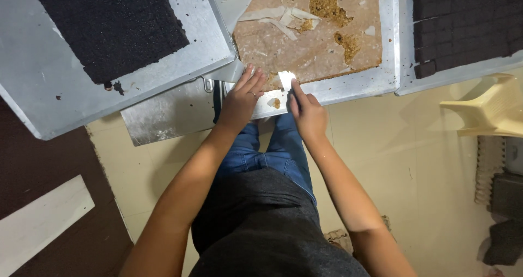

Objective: Peel parchment paper off a slab of cake and prepare or spread crumbly toppings.

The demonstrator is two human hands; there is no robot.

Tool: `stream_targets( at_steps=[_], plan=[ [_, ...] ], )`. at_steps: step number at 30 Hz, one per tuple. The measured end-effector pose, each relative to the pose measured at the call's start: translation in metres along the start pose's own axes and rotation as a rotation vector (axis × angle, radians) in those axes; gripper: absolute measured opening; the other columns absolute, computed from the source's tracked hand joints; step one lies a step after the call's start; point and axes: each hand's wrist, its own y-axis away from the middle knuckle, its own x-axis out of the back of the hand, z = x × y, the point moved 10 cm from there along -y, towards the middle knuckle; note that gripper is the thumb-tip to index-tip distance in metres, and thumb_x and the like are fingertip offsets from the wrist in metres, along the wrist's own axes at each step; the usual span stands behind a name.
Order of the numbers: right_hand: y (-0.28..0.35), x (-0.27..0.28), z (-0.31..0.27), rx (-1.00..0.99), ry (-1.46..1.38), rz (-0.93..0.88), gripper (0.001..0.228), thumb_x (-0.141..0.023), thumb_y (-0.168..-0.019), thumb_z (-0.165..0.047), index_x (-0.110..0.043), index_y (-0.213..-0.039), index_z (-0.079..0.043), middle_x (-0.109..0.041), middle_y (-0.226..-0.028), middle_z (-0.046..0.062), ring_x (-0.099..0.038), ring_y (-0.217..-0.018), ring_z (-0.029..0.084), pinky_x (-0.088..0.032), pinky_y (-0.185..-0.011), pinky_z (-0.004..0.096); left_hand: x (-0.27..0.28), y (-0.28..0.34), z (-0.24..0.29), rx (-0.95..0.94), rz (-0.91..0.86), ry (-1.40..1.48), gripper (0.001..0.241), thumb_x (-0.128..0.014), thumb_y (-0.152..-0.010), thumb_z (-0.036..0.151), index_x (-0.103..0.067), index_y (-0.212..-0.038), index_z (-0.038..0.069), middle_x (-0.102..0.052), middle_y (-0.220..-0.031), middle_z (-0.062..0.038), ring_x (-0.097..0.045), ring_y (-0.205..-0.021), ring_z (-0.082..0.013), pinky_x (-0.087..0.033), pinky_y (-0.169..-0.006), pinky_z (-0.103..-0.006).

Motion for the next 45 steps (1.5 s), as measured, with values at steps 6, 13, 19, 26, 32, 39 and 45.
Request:
stream_targets(
  at_steps=[6,13,19,26,32,39,45],
  plan=[
    [-0.003,-0.003,0.015,0.039,-0.075,-0.114,0.045,-0.076,-0.096,-0.020,-0.067,-0.139,-0.025,-0.067,-0.078,0.014,-0.067,-0.067,0.033,-0.054,-0.064,0.045,0.002,0.002,-0.002,-0.020,0.027,-0.010,0.044,-0.069,-0.094,0.008,-0.064,-0.138,0.002,-0.058,-0.149,-0.014,-0.042,-0.148,-0.0325,-0.041,-0.119,-0.0380],
    [-0.005,-0.004,0.025,-0.059,-0.199,-0.110,0.056,-0.077,-0.085,-0.015,-0.061,-0.139,-0.013,-0.073,-0.098,0.021,-0.073,-0.085,0.038,-0.058,-0.074,0.044,-0.001,0.002,-0.005,-0.025,0.020,-0.032,0.047,-0.072,-0.092,0.011,-0.064,-0.137,0.002,-0.059,-0.147,-0.013,-0.043,-0.147,-0.0320,-0.042,-0.116,-0.0388],
    [0.029,0.007,0.026,-0.044,-0.136,-0.027,0.057,-0.078,-0.085,-0.013,-0.064,-0.140,-0.015,-0.073,-0.096,0.021,-0.073,-0.083,0.036,-0.058,-0.073,0.043,0.006,0.002,-0.001,-0.026,0.045,-0.031,0.047,-0.074,-0.092,0.013,-0.064,-0.137,0.002,-0.059,-0.147,-0.011,-0.044,-0.147,-0.0310,-0.043,-0.115,-0.0392],
    [0.057,0.012,0.038,-0.172,-0.186,0.007,0.050,-0.077,-0.086,-0.009,-0.068,-0.135,-0.015,-0.072,-0.091,0.017,-0.071,-0.071,0.029,-0.057,-0.069,0.037,0.002,0.004,-0.006,0.008,0.021,0.060,0.045,-0.072,-0.094,0.010,-0.063,-0.137,0.000,-0.057,-0.149,-0.013,-0.042,-0.149,-0.0325,-0.041,-0.117,-0.0398],
    [0.043,0.010,0.044,-0.027,-0.125,0.051,0.048,-0.078,-0.087,-0.009,-0.070,-0.133,-0.015,-0.072,-0.093,0.018,-0.072,-0.077,0.030,-0.057,-0.071,0.037,-0.004,0.005,-0.009,0.000,-0.003,0.069,0.046,-0.070,-0.095,0.008,-0.062,-0.139,-0.001,-0.055,-0.152,-0.015,-0.038,-0.151,-0.0332,-0.039,-0.120,-0.0399],
    [0.024,0.007,0.030,-0.018,-0.236,0.019,0.049,-0.078,-0.086,-0.010,-0.068,-0.134,-0.012,-0.075,-0.101,0.019,-0.075,-0.084,0.030,-0.058,-0.075,0.036,-0.011,0.005,-0.013,-0.032,0.012,0.014,0.049,-0.071,-0.095,0.011,-0.060,-0.142,0.001,-0.054,-0.153,-0.013,-0.038,-0.151,-0.0323,-0.038,-0.119,-0.0395],
    [0.021,0.006,0.024,-0.085,-0.267,0.017,0.043,-0.081,-0.090,-0.015,-0.069,-0.131,-0.009,-0.076,-0.100,0.018,-0.078,-0.086,0.027,-0.059,-0.075,0.035,-0.020,0.007,-0.020,-0.045,0.027,-0.040,0.051,-0.073,-0.093,0.014,-0.061,-0.142,0.004,-0.054,-0.152,-0.012,-0.040,-0.149,-0.0309,-0.040,-0.118,-0.0388]
  ],
)
